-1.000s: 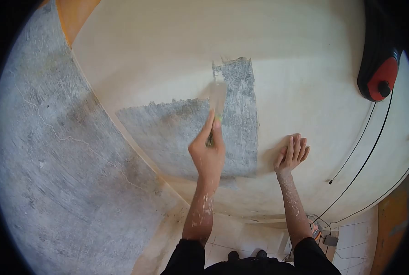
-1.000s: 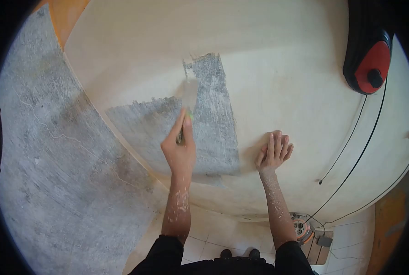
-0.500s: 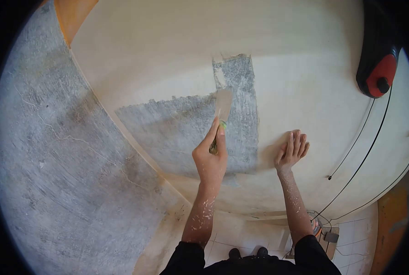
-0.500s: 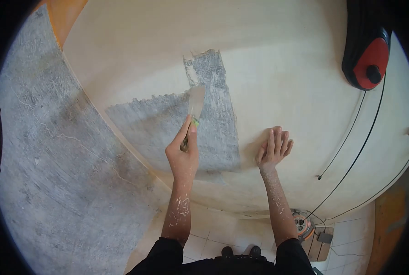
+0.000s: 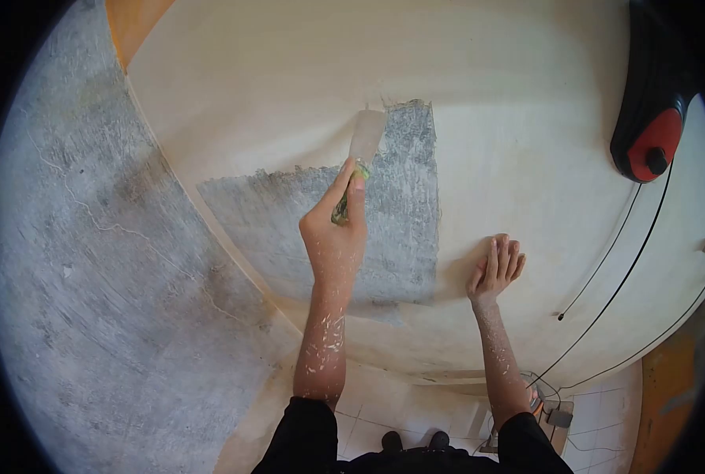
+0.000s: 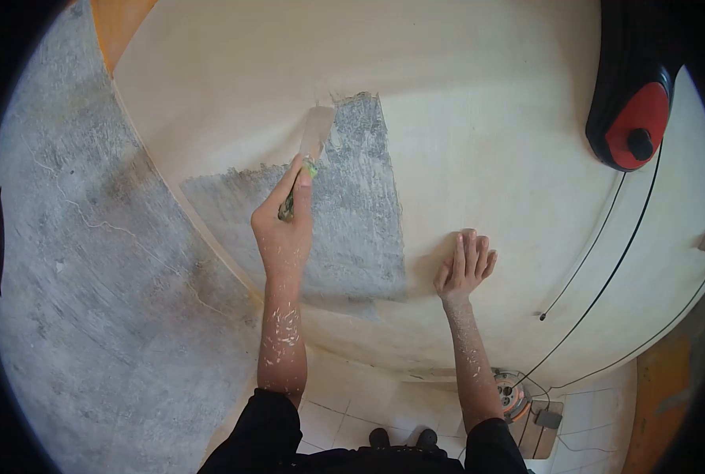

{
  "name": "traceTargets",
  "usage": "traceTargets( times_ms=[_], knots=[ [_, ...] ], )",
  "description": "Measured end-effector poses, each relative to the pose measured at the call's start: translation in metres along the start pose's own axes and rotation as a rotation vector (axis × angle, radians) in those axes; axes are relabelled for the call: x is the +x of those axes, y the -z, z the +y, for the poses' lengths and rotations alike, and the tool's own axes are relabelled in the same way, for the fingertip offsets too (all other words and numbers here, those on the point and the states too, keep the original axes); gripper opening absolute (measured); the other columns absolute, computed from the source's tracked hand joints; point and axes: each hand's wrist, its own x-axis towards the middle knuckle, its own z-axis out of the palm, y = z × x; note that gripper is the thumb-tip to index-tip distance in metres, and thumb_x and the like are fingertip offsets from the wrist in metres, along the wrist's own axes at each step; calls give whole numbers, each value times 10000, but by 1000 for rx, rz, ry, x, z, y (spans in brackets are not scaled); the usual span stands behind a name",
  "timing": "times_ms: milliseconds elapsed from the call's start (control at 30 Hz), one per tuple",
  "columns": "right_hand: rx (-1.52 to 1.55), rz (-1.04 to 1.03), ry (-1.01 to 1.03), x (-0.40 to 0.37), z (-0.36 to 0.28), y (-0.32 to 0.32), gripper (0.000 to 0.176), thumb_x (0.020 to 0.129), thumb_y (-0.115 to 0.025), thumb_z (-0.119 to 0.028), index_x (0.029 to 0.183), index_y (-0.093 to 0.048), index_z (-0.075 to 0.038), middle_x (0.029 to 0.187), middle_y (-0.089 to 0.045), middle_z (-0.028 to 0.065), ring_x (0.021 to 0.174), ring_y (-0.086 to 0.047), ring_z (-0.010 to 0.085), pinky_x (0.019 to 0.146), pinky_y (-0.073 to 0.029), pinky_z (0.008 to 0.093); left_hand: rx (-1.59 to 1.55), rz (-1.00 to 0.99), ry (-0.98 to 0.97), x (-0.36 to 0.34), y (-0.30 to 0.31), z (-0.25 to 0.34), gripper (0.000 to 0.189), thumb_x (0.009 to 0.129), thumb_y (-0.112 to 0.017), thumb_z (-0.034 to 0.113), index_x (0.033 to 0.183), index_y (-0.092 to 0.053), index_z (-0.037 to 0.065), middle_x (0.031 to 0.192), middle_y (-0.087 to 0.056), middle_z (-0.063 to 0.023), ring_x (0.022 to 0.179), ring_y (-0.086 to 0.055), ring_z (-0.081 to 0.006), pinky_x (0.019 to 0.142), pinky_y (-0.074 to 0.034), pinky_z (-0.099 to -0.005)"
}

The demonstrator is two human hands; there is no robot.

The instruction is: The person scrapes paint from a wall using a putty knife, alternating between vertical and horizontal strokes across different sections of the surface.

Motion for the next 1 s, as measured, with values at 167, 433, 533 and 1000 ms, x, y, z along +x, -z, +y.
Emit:
traceTargets(
  times_ms=[167, 433, 533, 1000],
  knots=[
    [-11, -4, 36, -3, 3, 0, 473, 938, -426, -128, 1381, -531, 3, 1480, -478, 183, 1455, -312, 379, 1208, -111, 525, 19, -15, 30, -23, -12, -20, 379, 1006, -599, 254, 1299, -624, 13, 1250, -661, -193, 1180, -630, -230, 1004, -475, -340],
    [0, 5, 46, -2, 2, 1, 466, 933, -432, -123, 1366, -542, 12, 1476, -482, 185, 1453, -320, 375, 1209, -116, 522, 16, 54, -37, -30, -22, -17, 371, 997, -620, 229, 1301, -625, 15, 1194, -690, -196, 1118, -654, -204, 933, -497, -299],
    [-7, 17, 54, -1, 3, 1, 465, 931, -436, -121, 1363, -543, 14, 1475, -484, 183, 1452, -320, 375, 1210, -116, 521, -13, 20, 108, -31, -15, -4, 362, 995, -624, 217, 1300, -629, 20, 1181, -697, -191, 1078, -664, -181, 897, -510, -286],
    [-11, 15, 38, 0, 3, -4, 477, 918, -429, -122, 1360, -546, 13, 1473, -482, 195, 1447, -324, 387, 1206, -119, 529, 17, -8, 31, -47, -18, -24, 338, 1000, -613, 192, 1297, -637, 33, 1183, -698, -185, 1097, -653, -174, 901, -513, -300]
  ],
)
